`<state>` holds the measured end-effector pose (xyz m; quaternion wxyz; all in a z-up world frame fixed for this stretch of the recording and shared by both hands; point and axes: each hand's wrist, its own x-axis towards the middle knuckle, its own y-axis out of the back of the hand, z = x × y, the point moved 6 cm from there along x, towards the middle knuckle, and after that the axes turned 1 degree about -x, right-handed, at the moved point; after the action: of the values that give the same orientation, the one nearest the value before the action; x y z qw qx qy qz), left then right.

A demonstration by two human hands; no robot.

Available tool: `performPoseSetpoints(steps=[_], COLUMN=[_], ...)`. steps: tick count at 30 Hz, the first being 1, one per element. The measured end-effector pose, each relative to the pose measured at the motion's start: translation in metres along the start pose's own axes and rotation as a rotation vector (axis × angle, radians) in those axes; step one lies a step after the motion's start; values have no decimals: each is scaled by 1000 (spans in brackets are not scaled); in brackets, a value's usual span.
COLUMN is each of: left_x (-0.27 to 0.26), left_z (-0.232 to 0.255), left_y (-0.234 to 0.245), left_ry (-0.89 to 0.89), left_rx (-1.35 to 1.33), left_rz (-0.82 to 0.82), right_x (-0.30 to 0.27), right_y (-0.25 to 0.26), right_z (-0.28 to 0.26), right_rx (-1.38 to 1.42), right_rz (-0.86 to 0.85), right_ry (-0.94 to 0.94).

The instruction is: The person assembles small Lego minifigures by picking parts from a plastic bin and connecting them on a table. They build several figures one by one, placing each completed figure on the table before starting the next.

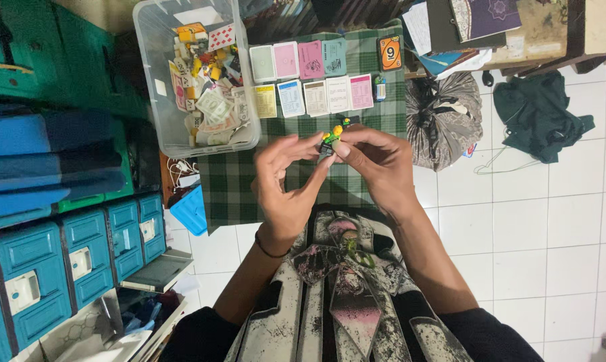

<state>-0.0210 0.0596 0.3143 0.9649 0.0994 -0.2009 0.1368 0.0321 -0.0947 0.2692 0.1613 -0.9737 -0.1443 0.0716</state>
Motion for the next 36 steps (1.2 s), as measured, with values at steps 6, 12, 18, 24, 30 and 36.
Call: performPoseSetpoints(steps=[6,12,18,24,30,36], left_x=[-3,-2,4,6,7,0], left_z=[-7,-11,-15,-24,-32,-49], left_y=[-3,-8,-9,-11,-15,-15], left_ry=[44,69,73,105,119,176], left_rx=[-19,-13,-106,-64,-78,-80], left_rz=[-3,-42,-127,-145,-215,-282], right_x=[2,4,5,3,5,6], right_y=[5,16,26,29,33,36], right_z=[2,5,10,18,34,37], right_rx=[-63,-140,-100,-71,-87,-147], right_rz=[6,-6,57,-6,22,-30], right_ry=[-8,-20,-79,-99,-219,-216])
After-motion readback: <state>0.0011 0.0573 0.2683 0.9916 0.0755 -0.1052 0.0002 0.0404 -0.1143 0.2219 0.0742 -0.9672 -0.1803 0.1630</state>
